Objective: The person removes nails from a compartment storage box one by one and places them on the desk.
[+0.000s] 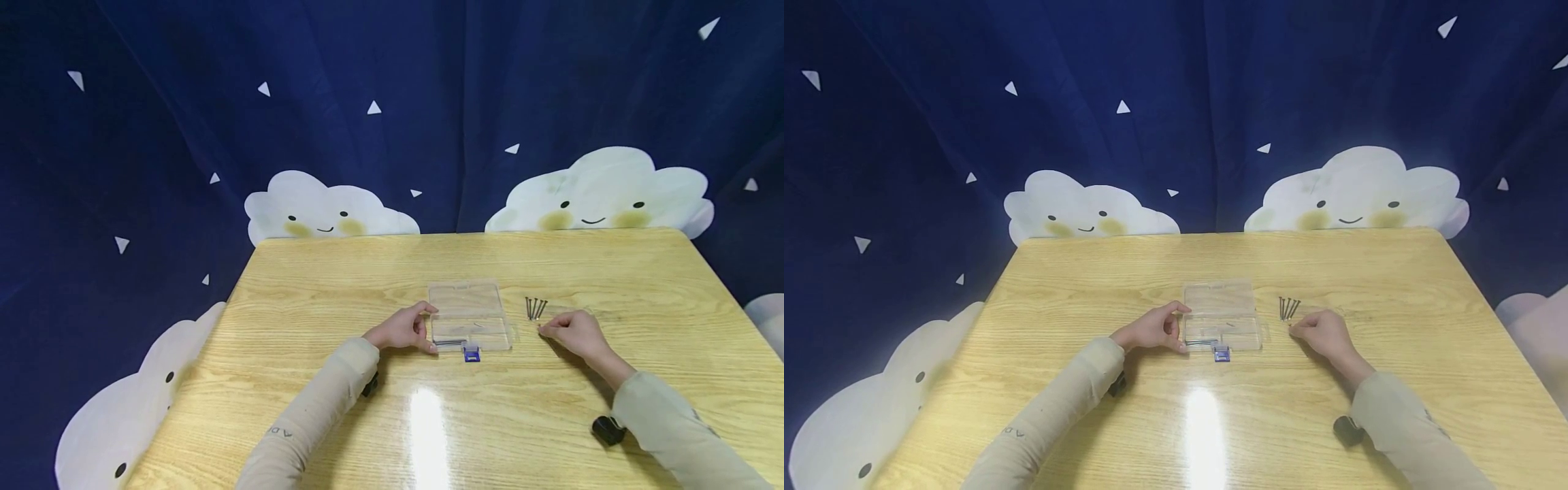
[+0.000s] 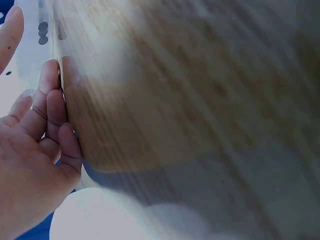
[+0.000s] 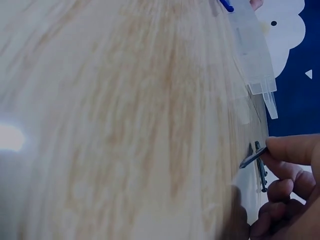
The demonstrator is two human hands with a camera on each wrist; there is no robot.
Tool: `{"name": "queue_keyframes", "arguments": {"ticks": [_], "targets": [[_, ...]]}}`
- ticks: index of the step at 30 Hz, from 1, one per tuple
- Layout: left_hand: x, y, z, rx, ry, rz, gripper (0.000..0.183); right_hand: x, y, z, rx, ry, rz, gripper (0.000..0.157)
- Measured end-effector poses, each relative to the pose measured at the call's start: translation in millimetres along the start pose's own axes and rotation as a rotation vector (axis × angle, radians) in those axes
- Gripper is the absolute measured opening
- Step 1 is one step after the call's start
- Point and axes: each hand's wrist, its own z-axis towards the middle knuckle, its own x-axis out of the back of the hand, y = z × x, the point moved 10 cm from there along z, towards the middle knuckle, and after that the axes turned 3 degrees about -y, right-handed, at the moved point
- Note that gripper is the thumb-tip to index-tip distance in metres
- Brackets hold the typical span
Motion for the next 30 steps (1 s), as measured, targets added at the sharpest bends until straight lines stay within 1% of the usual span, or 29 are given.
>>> {"name": "queue_keyframes", "arguments": {"ticks": [7,14,17,22,27,30], "targets": [[0.0,-0.3,-0.1,0.018,0.004,0.005,0.073,-0.7,-0.9,1.9,-0.014,0.0,-0.062,0.017],[0.4,0.8,-0.4,0.022,0.006,0.007,0.072,-0.2,0.4,4.4,-0.024,-0.016,-0.089,0.019],[0.8,0.8,-0.3,0.024,0.008,0.008,0.072,-0.2,1.1,4.5,-0.028,-0.032,-0.069,0.021],[0.9,0.4,0.1,0.024,0.009,0.009,0.073,2.7,1.6,3.8,-0.043,-0.05,0.004,0.027],[0.2,0.8,-0.2,0.021,0.006,0.001,0.073,6.4,0.7,3.2,-0.058,-0.038,0.057,0.03],[0.3,1.2,-0.3,0.02,0.011,-0.002,0.072,8.0,-4.6,2.9,-0.046,-0.031,0.065,0.03]]}}
